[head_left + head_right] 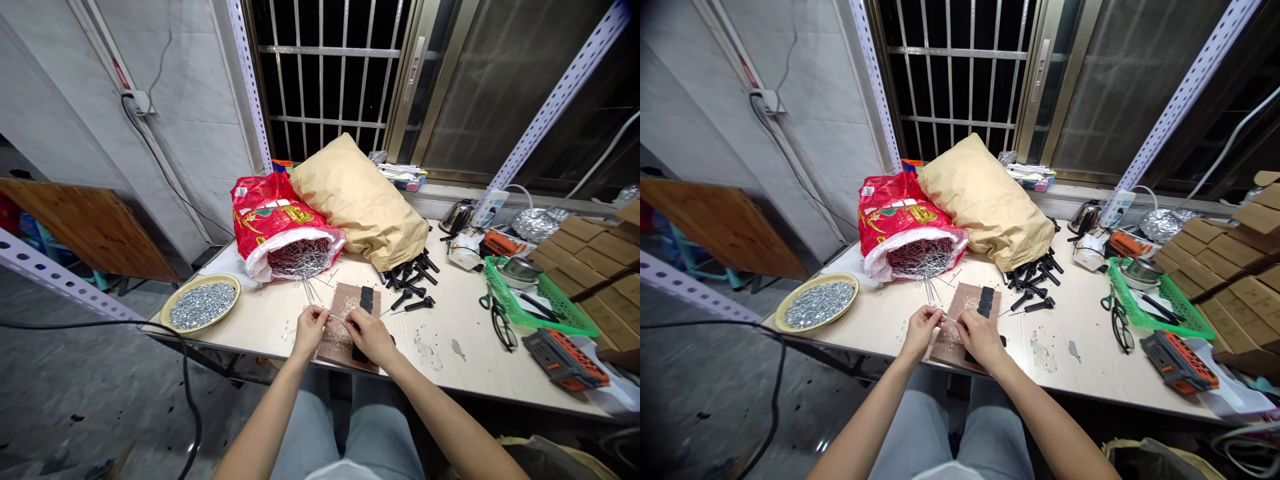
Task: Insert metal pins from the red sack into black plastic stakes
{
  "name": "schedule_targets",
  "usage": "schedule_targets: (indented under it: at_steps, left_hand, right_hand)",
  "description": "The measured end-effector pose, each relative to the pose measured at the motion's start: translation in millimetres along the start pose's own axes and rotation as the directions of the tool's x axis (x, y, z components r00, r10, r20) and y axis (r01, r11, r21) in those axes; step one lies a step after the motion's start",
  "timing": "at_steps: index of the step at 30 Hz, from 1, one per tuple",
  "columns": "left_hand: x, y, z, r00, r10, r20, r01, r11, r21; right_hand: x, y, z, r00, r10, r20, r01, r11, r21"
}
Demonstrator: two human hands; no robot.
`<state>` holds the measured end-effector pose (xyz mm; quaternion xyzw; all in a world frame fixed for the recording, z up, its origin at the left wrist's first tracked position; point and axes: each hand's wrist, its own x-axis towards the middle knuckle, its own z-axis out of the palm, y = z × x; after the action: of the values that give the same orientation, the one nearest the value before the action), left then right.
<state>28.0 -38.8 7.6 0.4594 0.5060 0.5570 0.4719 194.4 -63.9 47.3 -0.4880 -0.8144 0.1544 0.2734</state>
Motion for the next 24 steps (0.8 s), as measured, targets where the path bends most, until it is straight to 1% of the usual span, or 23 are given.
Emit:
schedule_targets:
  at_steps: [2, 6, 11, 13, 15, 20, 22, 24]
  left_hand:
    - [-5, 4, 7, 0.999, -0.043, -0.001, 0.043, 0.991, -0.13]
    - [-11, 11, 11, 0.994, -0.104, -0.016, 0.094, 0.948, -0.303]
    - [-12, 14, 13, 0.985, -0.174, 0.013, 0.163, 0.894, -0.416]
    - [-12, 13, 15, 0.984, -0.176, 0.011, 0.163, 0.89, -0.427]
    - [-12, 11, 16, 0.988, -0.153, -0.004, 0.139, 0.903, -0.407]
    - [-12, 9, 16, 0.998, -0.062, -0.007, 0.058, 0.961, -0.269]
    - [-12, 9, 15, 0.999, -0.04, -0.007, 0.037, 0.971, -0.234]
    - [-12, 9, 15, 1.0, -0.023, -0.011, 0.02, 0.976, -0.217]
  right_hand:
    - [4, -7, 1, 1.0, 0.018, -0.019, -0.019, 0.999, -0.041]
    - [6, -11, -1, 0.998, 0.029, -0.048, -0.034, 0.995, -0.095]
    - [5, -10, -7, 0.997, 0.017, -0.08, -0.03, 0.986, -0.166]
    - [4, -12, -8, 0.996, 0.004, -0.084, -0.02, 0.98, -0.196]
    - [3, -13, -9, 0.997, -0.016, -0.074, -0.001, 0.974, -0.226]
    - [2, -14, -12, 0.998, -0.028, -0.054, 0.011, 0.959, -0.284]
    - [2, -13, -13, 0.999, -0.021, -0.041, 0.008, 0.958, -0.287]
    - [2, -11, -14, 0.999, -0.02, -0.031, 0.012, 0.967, -0.253]
